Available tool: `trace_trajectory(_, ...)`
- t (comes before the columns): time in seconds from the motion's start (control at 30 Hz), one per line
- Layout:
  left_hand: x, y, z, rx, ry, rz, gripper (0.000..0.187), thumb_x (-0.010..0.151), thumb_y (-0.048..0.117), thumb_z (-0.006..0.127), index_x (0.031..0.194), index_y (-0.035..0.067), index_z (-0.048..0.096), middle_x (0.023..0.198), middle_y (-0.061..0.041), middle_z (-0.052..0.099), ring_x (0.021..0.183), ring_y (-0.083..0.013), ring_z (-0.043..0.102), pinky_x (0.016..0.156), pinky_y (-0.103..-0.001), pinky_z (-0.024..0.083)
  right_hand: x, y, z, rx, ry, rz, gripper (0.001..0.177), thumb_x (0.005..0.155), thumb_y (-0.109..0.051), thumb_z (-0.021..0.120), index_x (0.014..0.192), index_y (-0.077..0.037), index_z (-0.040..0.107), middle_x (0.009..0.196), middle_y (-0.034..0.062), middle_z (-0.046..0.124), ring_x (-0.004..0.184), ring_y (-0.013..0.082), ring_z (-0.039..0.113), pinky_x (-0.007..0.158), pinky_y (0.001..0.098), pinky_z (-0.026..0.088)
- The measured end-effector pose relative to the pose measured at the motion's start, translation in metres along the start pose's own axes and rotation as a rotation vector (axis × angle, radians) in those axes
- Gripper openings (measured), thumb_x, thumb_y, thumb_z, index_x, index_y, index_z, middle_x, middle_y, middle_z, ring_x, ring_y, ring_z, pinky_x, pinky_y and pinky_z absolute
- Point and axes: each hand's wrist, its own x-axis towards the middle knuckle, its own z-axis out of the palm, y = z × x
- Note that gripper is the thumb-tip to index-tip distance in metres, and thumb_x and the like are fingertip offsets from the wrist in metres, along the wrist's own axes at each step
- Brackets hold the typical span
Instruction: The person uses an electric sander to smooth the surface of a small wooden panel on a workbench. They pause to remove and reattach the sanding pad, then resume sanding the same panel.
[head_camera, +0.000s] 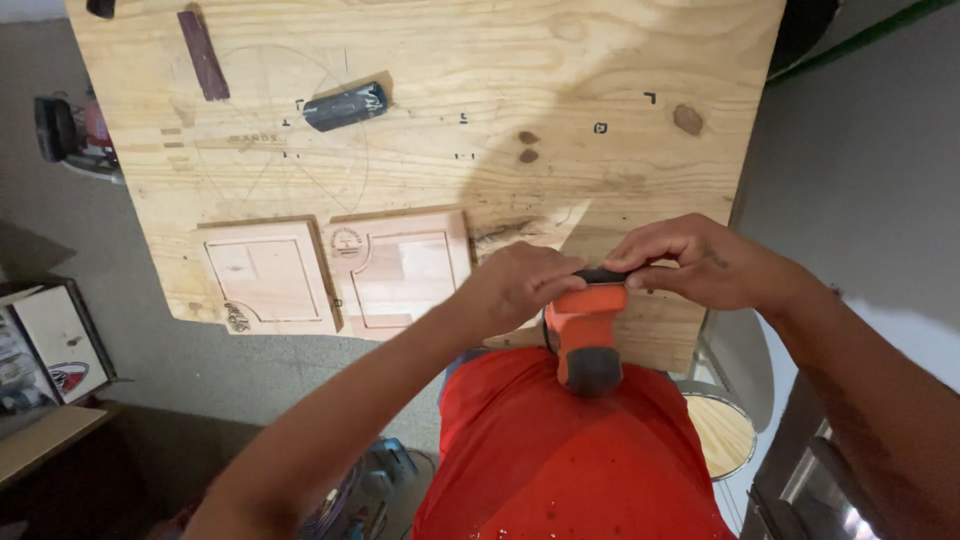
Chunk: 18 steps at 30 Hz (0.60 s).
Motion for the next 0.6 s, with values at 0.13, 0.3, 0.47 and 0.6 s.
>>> trace_trajectory(0.13, -0.002, 0.024, -0.007, -0.806, 0.144, -0.451, 0.03, 0.106, 0.028, 0.063, 0.129, 0.011, 0.072, 0.109, -0.005, 0.078, 0.102, -0.0188, 0.075, 0.083, -0.034, 0.06, 0.007, 0.002, 0.003, -0.008, -0.05, 0.019, 0.024, 0.083, -0.007, 0.08, 0.104, 0.003, 0.08, 0.104, 0.0187, 0.083, 0.087, 0.0235, 0.078, 0.074, 0.0418, 0.067)
trace_trajectory(0.3, -0.003, 0.029, 0.004, -0.793, 0.168, -0.516, 0.03, 0.105, 0.023, 0.066, 0.132, 0.011, 0.073, 0.116, -0.009, 0.078, 0.102, -0.0253, 0.076, 0.085, -0.033, 0.061, 0.009, -0.006, 0.016, -0.063, -0.031, 0.167, 0.02, 0.086, -0.018, 0.082, 0.092, 0.001, 0.083, 0.078, 0.011, 0.079, 0.067, 0.017, 0.071, 0.064, 0.0339, 0.064)
trace_trajectory(0.47, -0.005, 0.032, 0.005, -0.608, 0.097, -0.456, 0.033, 0.108, 0.03, 0.056, 0.132, 0.013, 0.072, 0.116, -0.009, 0.078, 0.098, -0.0257, 0.077, 0.083, -0.036, 0.063, 0.004, -0.011, 0.033, -0.355, 0.058, 0.171, 0.023, 0.089, -0.027, 0.078, 0.098, -0.006, 0.077, 0.078, 0.0109, 0.077, 0.068, 0.0203, 0.073, 0.064, 0.036, 0.059)
trace_trajectory(0.6, 0.005, 0.043, -0.028, -0.155, -0.057, -0.229, 0.035, 0.102, 0.027, 0.062, 0.13, 0.008, 0.068, 0.108, -0.014, 0.076, 0.095, -0.0325, 0.075, 0.084, -0.045, 0.062, 0.001, 0.0, 0.032, -0.483, 0.071, 0.087, 0.023, 0.089, -0.033, 0.078, 0.098, -0.012, 0.074, 0.085, 0.0073, 0.08, 0.079, 0.0259, 0.078, 0.069, 0.0364, 0.061)
